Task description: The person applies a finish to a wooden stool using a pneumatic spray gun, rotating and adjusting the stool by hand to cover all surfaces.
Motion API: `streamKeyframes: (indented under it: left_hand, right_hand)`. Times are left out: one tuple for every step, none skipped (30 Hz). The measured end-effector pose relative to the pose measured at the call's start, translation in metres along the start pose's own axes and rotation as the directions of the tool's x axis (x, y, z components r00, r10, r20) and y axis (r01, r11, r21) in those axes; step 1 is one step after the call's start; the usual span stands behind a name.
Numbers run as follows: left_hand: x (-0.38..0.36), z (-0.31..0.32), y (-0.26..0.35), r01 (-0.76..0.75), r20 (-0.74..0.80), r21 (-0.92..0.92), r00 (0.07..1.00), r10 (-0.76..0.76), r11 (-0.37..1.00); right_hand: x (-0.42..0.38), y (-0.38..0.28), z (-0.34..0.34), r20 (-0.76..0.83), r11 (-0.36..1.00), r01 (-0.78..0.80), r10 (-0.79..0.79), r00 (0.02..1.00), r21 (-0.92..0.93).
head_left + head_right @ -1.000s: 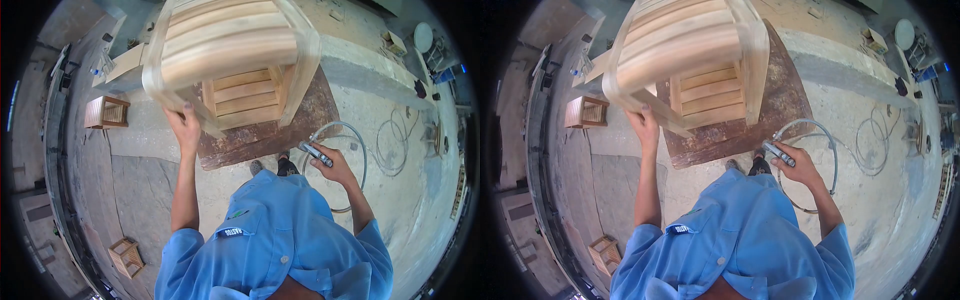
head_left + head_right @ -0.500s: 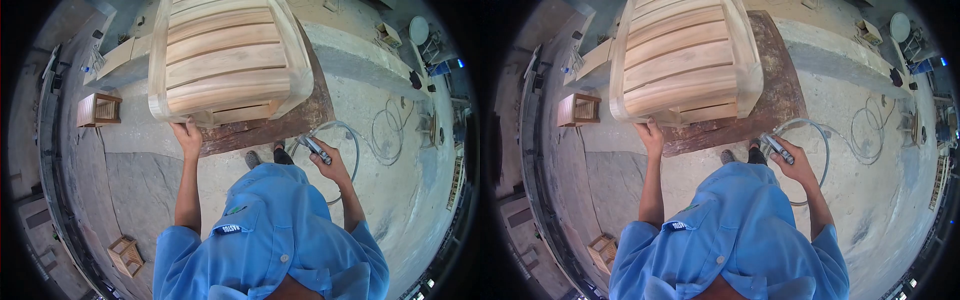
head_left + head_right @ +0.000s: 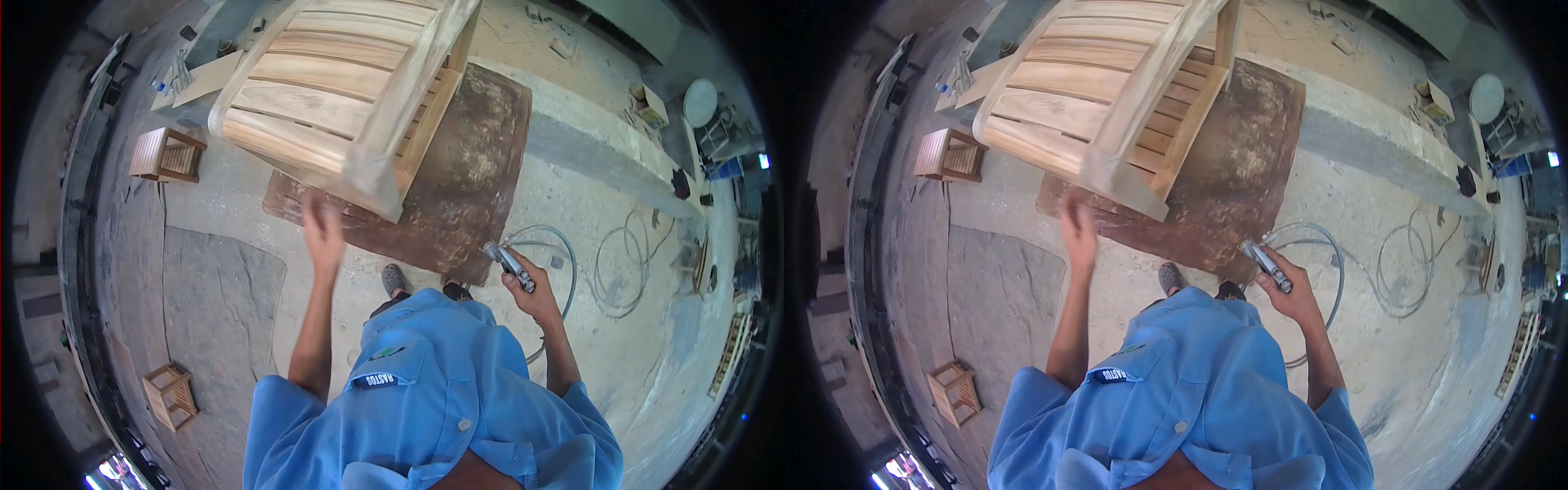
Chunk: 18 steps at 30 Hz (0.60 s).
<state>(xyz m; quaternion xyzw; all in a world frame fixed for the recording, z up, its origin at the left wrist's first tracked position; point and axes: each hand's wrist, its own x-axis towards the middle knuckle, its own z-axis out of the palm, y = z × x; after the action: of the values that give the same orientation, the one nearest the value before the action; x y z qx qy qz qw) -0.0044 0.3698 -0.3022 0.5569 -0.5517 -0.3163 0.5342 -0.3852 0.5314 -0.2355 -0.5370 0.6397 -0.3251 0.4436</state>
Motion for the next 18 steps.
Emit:
streamKeyframes:
  left_hand:
    - [-0.021,0.016,0.017,-0.004,0.064,-0.016,0.998,0.005,1.0]
    - [-0.033,0.033,0.032,-0.008,0.128,-0.03,0.992,0.012,1.0]
    - [-0.034,0.047,0.035,-0.001,0.048,-0.046,0.999,0.004,0.999]
    - [-0.031,0.06,0.037,0.006,-0.027,-0.059,1.0,-0.007,0.998]
    - [-0.025,0.071,0.036,0.01,-0.101,-0.073,0.995,-0.018,0.997]
    - [-0.014,0.078,0.031,0.01,-0.174,-0.115,0.984,-0.03,0.993]
    - [-0.008,0.081,0.027,0.019,-0.225,-0.095,0.974,-0.04,0.995]
    - [-0.002,0.083,0.024,0.023,-0.273,-0.079,0.961,-0.044,0.997]
    - [0.006,0.085,0.022,0.022,-0.321,-0.068,0.946,-0.043,0.997]
    - [0.018,0.088,0.022,0.034,-0.376,0.0,0.926,-0.031,0.999]
    - [0.028,0.09,0.023,0.044,-0.432,0.063,0.902,-0.012,0.997]
    - [0.036,0.091,0.022,0.058,-0.487,0.123,0.873,0.01,0.991]
    - [0.045,0.088,0.022,0.073,-0.512,0.121,0.859,-0.001,0.99]
    - [0.051,0.086,0.019,0.089,-0.536,0.12,0.844,-0.011,0.989]
    - [0.057,0.083,0.016,0.103,-0.559,0.118,0.829,-0.019,0.988]
    - [0.064,0.08,0.013,0.071,-0.582,0.153,0.812,0.031,0.986]
    - [0.07,0.079,0.011,0.078,-0.585,0.183,0.81,0.045,0.98]
    - [0.075,0.075,0.011,0.087,-0.586,0.215,0.809,0.057,0.973]
  right_hand:
    - [0.002,0.003,-0.009,0.02,1.0,0.0,0.0,1.0,0.001]
    - [0.006,0.006,-0.019,0.042,1.0,0.001,-0.001,0.999,0.003]
    - [0.01,0.01,-0.027,0.063,1.0,-0.002,0.002,0.998,0.01]
    - [0.014,0.017,-0.034,0.067,0.999,0.042,-0.043,0.997,0.014]
    - [0.018,0.025,-0.042,0.08,0.999,0.04,-0.041,0.996,0.012]
    - [0.021,0.031,-0.048,0.091,0.999,0.039,-0.04,0.995,0.012]
    - [0.022,0.037,-0.054,0.099,0.999,0.038,-0.039,0.994,0.011]
    - [0.023,0.041,-0.059,0.093,0.998,0.055,-0.057,0.994,0.032]
    - [0.024,0.045,-0.064,0.082,0.996,0.075,-0.079,0.993,0.05]
    - [0.029,0.044,-0.071,0.069,0.993,0.096,-0.101,0.993,0.068]
    - [0.031,0.045,-0.077,0.072,0.993,0.078,-0.085,0.994,0.094]
    - [0.031,0.046,-0.083,0.075,0.991,0.061,-0.07,0.995,0.118]
    - [0.032,0.043,-0.088,0.081,0.989,0.042,-0.054,0.995,0.141]
    - [0.035,0.04,-0.092,0.065,0.981,0.074,-0.087,0.994,0.177]
    - [0.038,0.037,-0.095,0.046,0.971,0.108,-0.12,0.992,0.214]
    - [0.042,0.034,-0.099,0.023,0.957,0.144,-0.154,0.988,0.251]
    - [0.047,0.035,-0.103,0.002,0.949,0.164,-0.171,0.985,0.27]
    - [0.052,0.036,-0.104,-0.017,0.94,0.182,-0.184,0.983,0.289]
